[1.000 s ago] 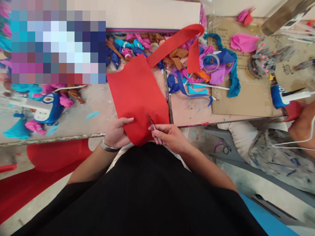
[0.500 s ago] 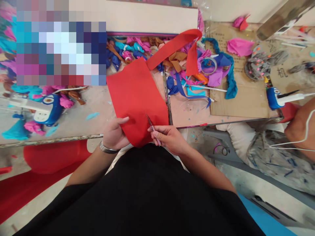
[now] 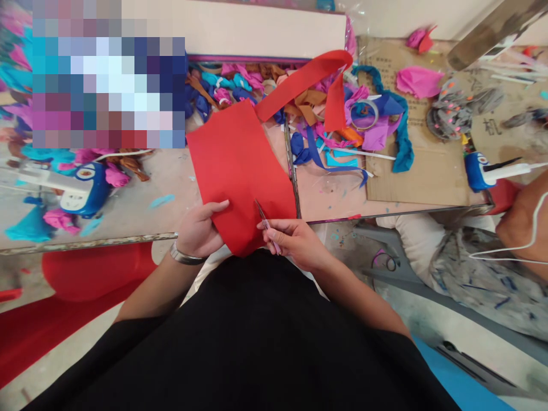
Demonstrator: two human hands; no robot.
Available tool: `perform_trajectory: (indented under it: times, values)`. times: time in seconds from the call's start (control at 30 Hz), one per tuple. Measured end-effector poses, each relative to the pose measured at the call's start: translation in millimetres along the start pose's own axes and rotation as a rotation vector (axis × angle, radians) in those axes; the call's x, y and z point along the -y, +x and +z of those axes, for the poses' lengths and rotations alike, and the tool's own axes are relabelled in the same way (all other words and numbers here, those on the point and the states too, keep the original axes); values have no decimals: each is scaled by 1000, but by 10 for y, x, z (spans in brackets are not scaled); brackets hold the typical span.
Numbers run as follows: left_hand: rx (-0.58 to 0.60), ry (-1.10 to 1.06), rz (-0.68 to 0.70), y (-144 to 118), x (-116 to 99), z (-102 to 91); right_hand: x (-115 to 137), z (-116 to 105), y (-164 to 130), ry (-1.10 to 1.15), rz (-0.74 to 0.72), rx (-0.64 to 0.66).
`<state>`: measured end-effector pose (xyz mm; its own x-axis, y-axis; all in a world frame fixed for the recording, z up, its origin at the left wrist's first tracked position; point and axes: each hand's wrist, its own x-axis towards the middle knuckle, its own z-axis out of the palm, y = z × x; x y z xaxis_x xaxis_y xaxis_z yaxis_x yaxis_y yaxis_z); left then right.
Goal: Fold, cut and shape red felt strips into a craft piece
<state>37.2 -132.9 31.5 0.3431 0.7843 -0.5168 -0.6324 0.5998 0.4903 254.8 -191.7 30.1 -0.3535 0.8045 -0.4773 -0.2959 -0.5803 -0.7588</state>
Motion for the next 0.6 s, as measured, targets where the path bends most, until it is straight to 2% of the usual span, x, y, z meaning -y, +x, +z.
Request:
perform_trajectory:
  times: [0.6]
  values:
    - [80,92,-17,-61,-31,28,28,-21,10,-25,-13,18]
